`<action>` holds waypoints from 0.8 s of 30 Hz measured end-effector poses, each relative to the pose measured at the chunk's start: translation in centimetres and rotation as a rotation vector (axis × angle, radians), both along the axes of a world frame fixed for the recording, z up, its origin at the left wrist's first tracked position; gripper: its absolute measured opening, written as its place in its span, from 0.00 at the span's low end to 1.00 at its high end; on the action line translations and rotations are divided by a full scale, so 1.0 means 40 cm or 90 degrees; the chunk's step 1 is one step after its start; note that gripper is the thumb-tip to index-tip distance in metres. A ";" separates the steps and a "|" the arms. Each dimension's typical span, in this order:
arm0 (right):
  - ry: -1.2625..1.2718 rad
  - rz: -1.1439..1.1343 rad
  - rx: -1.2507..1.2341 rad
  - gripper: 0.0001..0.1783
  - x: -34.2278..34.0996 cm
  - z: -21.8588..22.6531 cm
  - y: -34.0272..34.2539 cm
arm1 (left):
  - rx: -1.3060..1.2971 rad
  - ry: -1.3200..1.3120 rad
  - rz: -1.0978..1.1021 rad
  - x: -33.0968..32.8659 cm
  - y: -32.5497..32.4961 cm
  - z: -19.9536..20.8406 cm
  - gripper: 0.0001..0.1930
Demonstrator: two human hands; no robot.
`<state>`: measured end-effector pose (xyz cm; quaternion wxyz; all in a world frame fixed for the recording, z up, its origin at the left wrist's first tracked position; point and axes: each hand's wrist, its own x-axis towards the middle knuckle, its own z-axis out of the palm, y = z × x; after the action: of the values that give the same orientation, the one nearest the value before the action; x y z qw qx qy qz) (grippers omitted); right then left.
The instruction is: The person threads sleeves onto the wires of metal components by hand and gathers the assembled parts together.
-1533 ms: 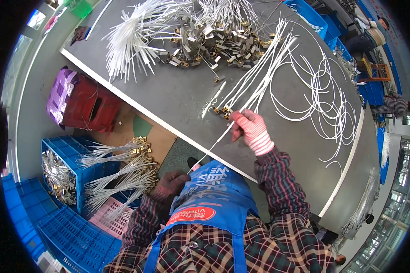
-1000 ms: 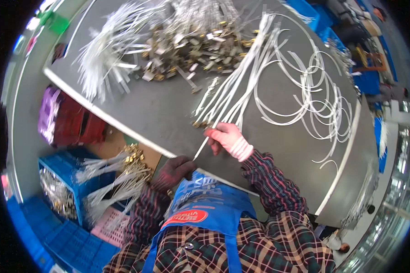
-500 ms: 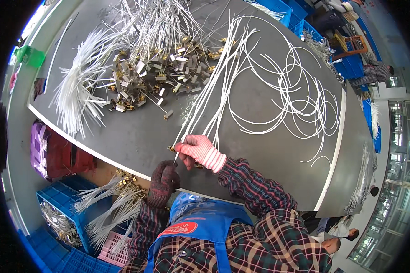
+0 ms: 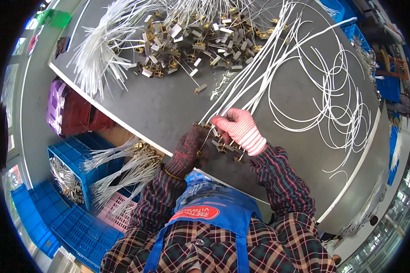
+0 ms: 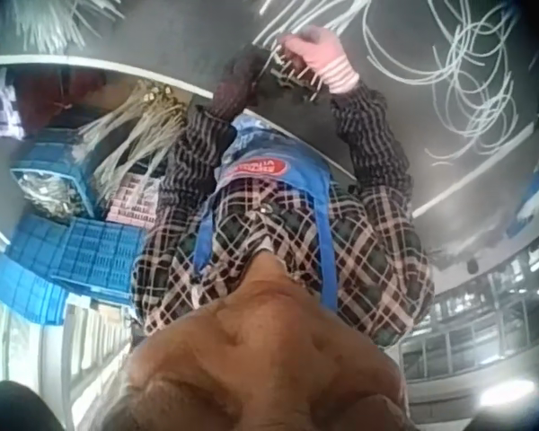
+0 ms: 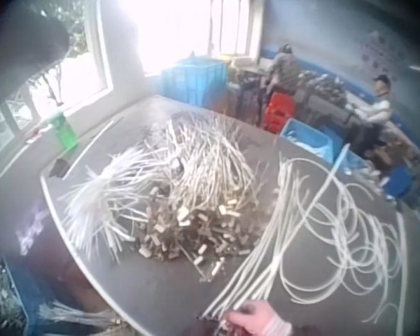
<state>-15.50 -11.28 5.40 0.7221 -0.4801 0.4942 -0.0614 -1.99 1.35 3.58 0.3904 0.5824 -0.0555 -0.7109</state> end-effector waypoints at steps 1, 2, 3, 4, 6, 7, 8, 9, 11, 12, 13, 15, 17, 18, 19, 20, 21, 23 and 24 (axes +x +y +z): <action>-0.001 0.001 0.004 0.16 0.001 0.001 0.000 | 0.004 -0.001 0.001 0.000 -0.002 0.004 0.29; -0.011 -0.002 0.021 0.16 0.001 0.001 0.002 | -0.018 -0.017 -0.001 -0.004 -0.002 0.004 0.30; -0.022 -0.005 0.038 0.16 0.001 0.000 0.005 | -0.040 -0.033 -0.003 -0.006 -0.002 0.004 0.30; -0.030 -0.013 0.064 0.15 0.004 -0.002 0.012 | -0.035 -0.032 -0.002 -0.003 -0.004 0.006 0.30; -0.009 0.045 0.069 0.15 0.008 -0.004 0.029 | -0.037 0.037 -0.023 0.008 -0.011 0.010 0.24; 0.012 0.103 0.068 0.14 0.012 -0.005 0.040 | -0.031 0.038 -0.023 0.001 -0.015 -0.016 0.24; -0.003 0.125 0.088 0.13 0.014 -0.016 0.067 | -0.246 -0.229 -0.044 -0.010 -0.032 -0.027 0.20; 0.010 0.183 0.055 0.11 0.011 -0.021 0.060 | -0.460 -0.498 -0.064 -0.017 -0.039 -0.030 0.16; 0.043 0.243 0.046 0.12 0.014 -0.012 0.052 | -0.314 -0.363 -0.123 -0.013 -0.015 -0.044 0.14; 0.041 0.246 0.045 0.12 0.013 -0.017 0.044 | -0.437 -0.465 -0.114 -0.013 -0.013 -0.079 0.15; 0.001 0.238 0.072 0.14 0.006 -0.024 0.032 | -0.560 -0.568 -0.105 -0.013 -0.006 -0.110 0.17; -0.063 0.187 0.053 0.22 -0.020 -0.034 -0.009 | -0.328 -0.258 -0.043 -0.017 -0.018 -0.051 0.21; -0.126 0.008 0.075 0.21 -0.034 -0.009 -0.055 | -0.087 0.043 0.022 -0.016 -0.023 -0.012 0.24; -0.117 -0.015 0.066 0.19 -0.041 -0.007 -0.072 | -0.055 0.052 0.025 -0.019 -0.023 -0.004 0.27; -0.109 -0.037 0.058 0.16 -0.043 -0.003 -0.081 | -0.022 0.060 0.028 -0.022 -0.023 0.003 0.30; -0.109 -0.019 0.050 0.12 -0.034 0.009 -0.077 | -0.018 0.058 0.034 -0.021 -0.024 0.008 0.30; -0.119 0.002 0.043 0.11 -0.029 0.017 -0.066 | -0.016 0.055 0.025 -0.019 -0.024 0.012 0.30; -0.135 0.040 0.037 0.09 -0.022 0.014 -0.032 | -0.011 0.054 0.015 -0.020 -0.017 0.006 0.29; -0.151 0.040 0.063 0.08 -0.023 0.006 -0.020 | -0.063 -0.013 -0.006 -0.023 -0.011 -0.004 0.29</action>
<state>-16.40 -12.08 5.63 0.7997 -0.4487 0.3926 -0.0709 -2.90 0.92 3.44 0.4145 0.5695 -0.0972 -0.7032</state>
